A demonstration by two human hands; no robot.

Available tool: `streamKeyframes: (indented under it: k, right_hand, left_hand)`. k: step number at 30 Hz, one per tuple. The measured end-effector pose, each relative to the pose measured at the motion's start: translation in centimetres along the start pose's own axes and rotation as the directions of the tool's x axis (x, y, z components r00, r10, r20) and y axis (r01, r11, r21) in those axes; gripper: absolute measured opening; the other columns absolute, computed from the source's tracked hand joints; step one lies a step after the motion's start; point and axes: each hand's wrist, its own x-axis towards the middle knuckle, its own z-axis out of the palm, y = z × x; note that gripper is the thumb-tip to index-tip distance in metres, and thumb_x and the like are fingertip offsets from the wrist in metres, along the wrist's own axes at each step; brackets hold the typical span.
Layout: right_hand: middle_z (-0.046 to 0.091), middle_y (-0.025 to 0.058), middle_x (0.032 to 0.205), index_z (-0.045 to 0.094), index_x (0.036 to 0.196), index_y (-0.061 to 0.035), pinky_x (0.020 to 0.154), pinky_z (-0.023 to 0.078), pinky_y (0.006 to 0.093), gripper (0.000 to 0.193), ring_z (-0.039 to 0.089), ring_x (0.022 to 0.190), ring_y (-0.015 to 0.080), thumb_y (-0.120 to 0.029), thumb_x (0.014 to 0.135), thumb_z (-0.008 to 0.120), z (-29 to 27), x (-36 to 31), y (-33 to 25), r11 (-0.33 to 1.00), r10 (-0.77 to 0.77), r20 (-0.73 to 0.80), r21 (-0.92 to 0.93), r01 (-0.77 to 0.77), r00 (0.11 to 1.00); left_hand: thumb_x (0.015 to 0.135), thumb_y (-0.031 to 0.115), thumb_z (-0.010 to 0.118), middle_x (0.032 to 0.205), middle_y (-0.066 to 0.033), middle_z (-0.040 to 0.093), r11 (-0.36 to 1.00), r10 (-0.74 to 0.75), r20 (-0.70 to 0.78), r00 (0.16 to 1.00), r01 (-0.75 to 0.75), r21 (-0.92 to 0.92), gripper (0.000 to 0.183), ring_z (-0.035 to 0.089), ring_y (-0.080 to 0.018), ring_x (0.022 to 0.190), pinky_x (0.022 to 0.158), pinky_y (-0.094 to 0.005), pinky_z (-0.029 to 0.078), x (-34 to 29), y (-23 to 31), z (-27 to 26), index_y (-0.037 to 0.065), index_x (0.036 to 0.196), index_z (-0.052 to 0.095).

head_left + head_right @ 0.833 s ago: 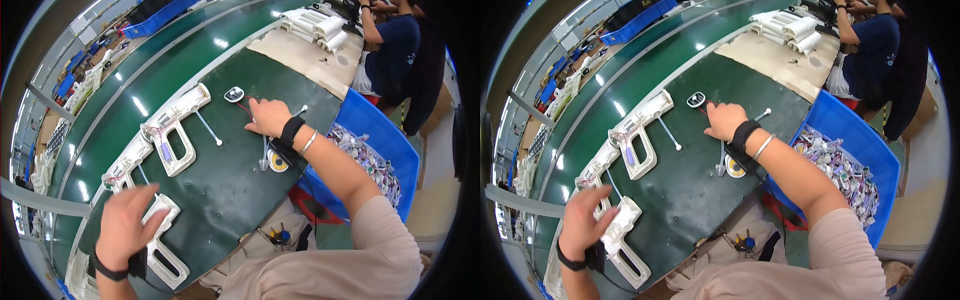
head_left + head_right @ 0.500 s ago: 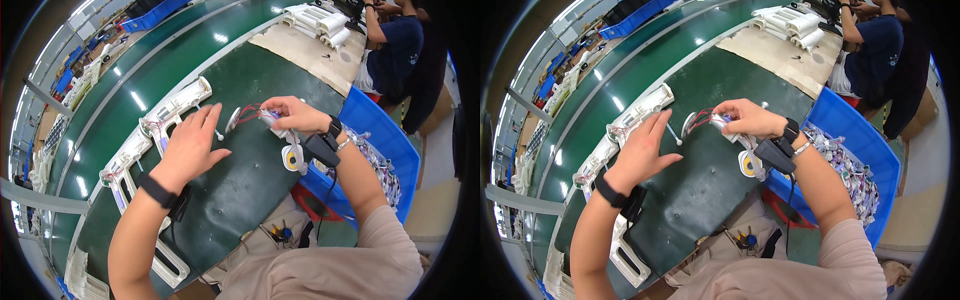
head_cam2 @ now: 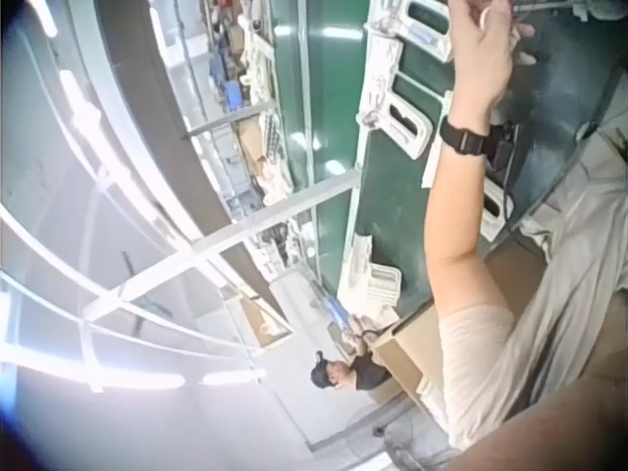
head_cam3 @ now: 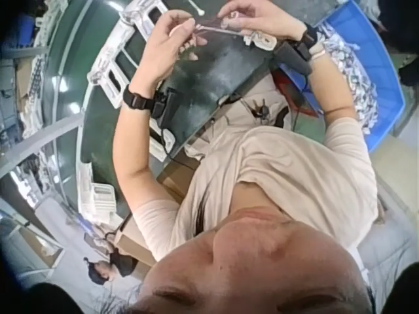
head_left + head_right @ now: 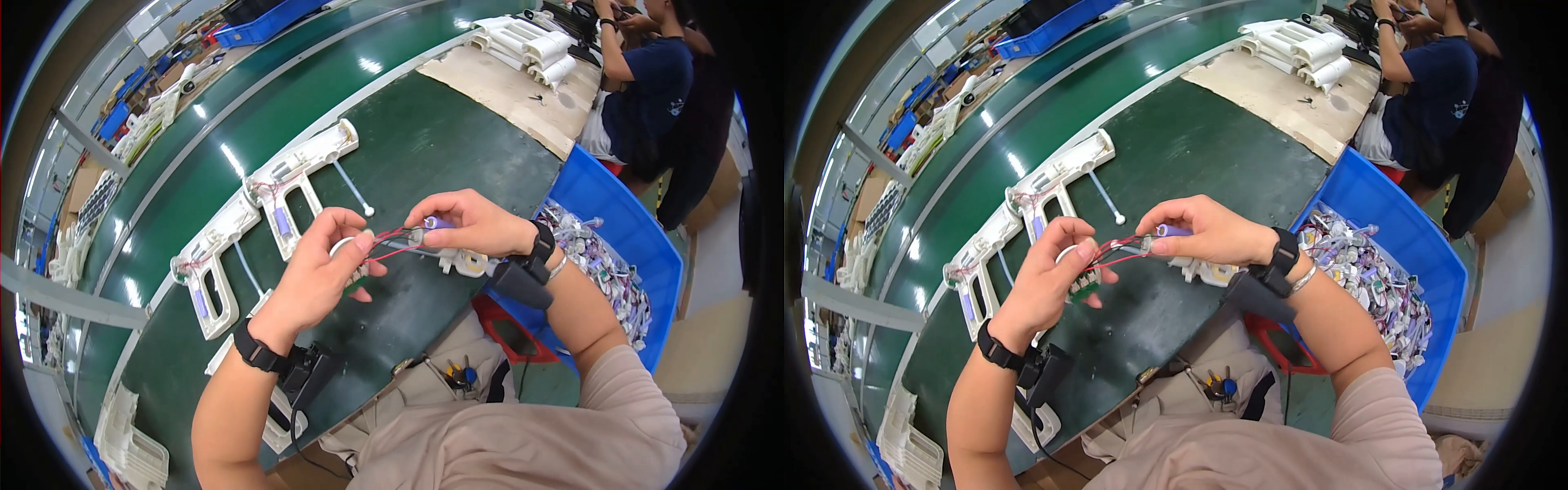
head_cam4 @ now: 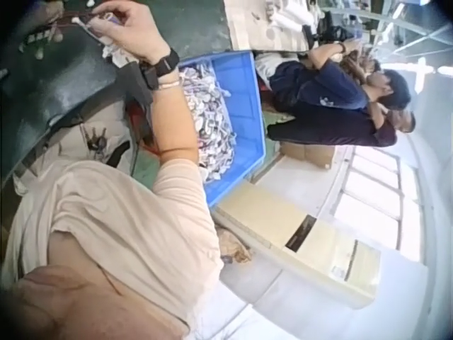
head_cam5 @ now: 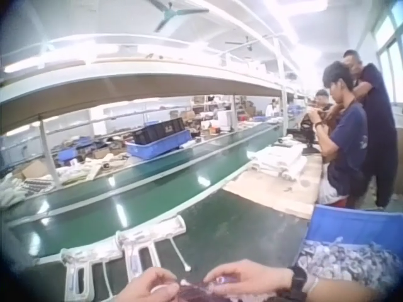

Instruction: Assemble internal electronic components and wiring into a white plastic housing on a factory production line.

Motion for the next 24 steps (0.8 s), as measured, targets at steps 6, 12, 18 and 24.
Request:
streamKeyframes:
  k: [6, 12, 18, 24]
  right_hand:
    - [0.061, 0.0044, 0.089, 0.057, 0.114, -0.0036, 0.070, 0.046, 0.0269, 0.029, 0.057, 0.081, 0.0100, -0.007, 0.085, 0.062, 2.9, 0.2, -1.0, 0.672, -0.290, -0.207, -0.739, 0.045, 0.934]
    - [0.062, 0.0108, 0.095, 0.052, 0.114, 0.0013, 0.061, 0.049, 0.0243, 0.026, 0.058, 0.073, 0.0098, -0.007, 0.090, 0.057, 8.6, -1.6, -2.5, 0.988, -0.149, -0.079, 0.029, 0.152, 0.986]
    - [0.058, 0.0053, 0.097, 0.054, 0.114, -0.0015, 0.071, 0.052, 0.0291, 0.029, 0.059, 0.087, 0.0147, -0.002, 0.086, 0.061, 13.8, -2.2, 3.1, 0.966, -0.259, -0.200, -0.057, 0.252, 0.945]
    - [0.060, 0.0060, 0.096, 0.061, 0.098, -0.0065, 0.073, 0.045, 0.0332, 0.027, 0.055, 0.088, 0.0189, -0.020, 0.075, 0.056, 14.8, -2.2, 6.8, -0.098, -0.665, 0.343, -0.921, 0.378, 0.664]
  left_hand:
    - [0.092, 0.032, 0.058, 0.096, -0.0055, 0.062, 0.999, -0.025, -0.108, 0.994, 0.030, 0.041, 0.031, 0.066, -0.0169, 0.077, 0.052, -0.0223, 0.049, -1.6, -0.3, -2.8, 0.004, 0.107, 0.056]
    - [0.092, 0.033, 0.059, 0.073, -0.0023, 0.063, 0.924, 0.241, -0.373, 0.896, -0.095, 0.369, 0.034, 0.064, -0.0127, 0.065, 0.051, -0.0235, 0.049, -1.9, -1.0, -1.8, 0.001, 0.097, 0.069]
    - [0.095, 0.045, 0.048, 0.077, -0.0072, 0.063, 0.989, 0.003, -0.408, 0.913, -0.062, -0.133, 0.047, 0.065, -0.0166, 0.064, 0.053, -0.0274, 0.053, -1.4, -0.6, -0.6, 0.000, 0.100, 0.060]
    - [0.096, 0.052, 0.038, 0.085, -0.0115, 0.059, 0.825, -0.229, -0.246, 0.942, 0.053, -0.563, 0.046, 0.062, -0.0257, 0.069, 0.059, -0.0396, 0.053, -3.9, -0.1, 1.3, 0.009, 0.110, 0.049]
